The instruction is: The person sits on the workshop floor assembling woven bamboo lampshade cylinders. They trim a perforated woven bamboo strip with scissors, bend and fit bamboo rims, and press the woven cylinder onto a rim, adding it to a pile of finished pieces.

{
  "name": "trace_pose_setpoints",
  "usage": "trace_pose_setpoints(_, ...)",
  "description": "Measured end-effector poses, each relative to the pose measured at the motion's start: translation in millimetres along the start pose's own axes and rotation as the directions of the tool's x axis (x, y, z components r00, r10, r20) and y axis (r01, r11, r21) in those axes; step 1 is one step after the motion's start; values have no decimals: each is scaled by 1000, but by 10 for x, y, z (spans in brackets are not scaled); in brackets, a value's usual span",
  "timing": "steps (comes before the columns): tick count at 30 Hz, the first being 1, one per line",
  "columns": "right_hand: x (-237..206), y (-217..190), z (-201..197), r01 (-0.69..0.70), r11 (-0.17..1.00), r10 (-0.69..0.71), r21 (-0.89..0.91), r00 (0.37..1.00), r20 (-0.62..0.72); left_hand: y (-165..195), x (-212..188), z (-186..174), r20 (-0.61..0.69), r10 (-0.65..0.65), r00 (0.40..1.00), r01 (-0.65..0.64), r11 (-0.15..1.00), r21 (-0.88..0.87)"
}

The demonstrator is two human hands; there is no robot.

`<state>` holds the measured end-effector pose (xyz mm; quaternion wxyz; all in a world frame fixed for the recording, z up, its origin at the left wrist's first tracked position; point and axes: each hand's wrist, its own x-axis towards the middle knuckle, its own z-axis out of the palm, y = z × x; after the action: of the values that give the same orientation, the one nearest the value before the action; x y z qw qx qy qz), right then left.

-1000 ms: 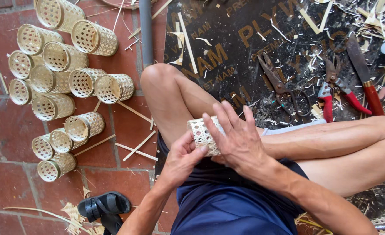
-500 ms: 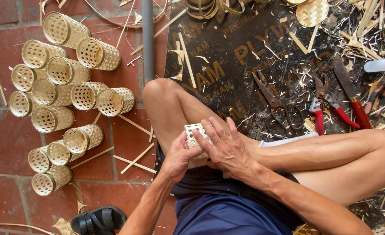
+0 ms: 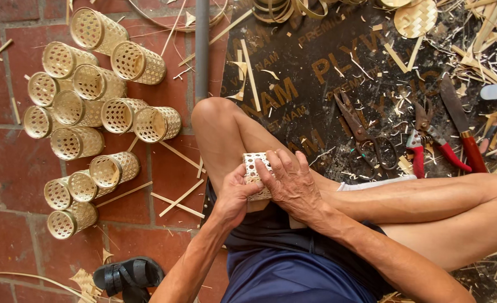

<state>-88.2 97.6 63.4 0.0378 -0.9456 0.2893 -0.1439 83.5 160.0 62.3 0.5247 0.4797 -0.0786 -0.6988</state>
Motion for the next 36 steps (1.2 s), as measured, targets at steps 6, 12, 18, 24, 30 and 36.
trace_pose_setpoints(6,82,129,-158,-3,980,-6,198,999,46,46,13,17,43,16,999,-14,999,-45)
trace_pose_setpoints(12,-119,562,-104,-554,386,446,737,812,377,-58,-4,65,42,148,988,-142,982,-123)
trace_pose_setpoints(18,-492,700,862,-585,-120,321,802,742,589,-193,223,41,44,232,972,-216,948,-233)
trace_pose_setpoints(24,-353,908,1865,-622,-75,358,779,713,603,406,66,-167,-52,500,864,-408,757,510)
trace_pose_setpoints(30,142,631,1448,-383,14,191,924,908,373,726,-406,153,444,694,567,-116,-466,877)
trace_pose_setpoints(36,1026,-82,969,-626,-258,72,736,747,661,996,-180,-311,327,564,759,-27,-473,880)
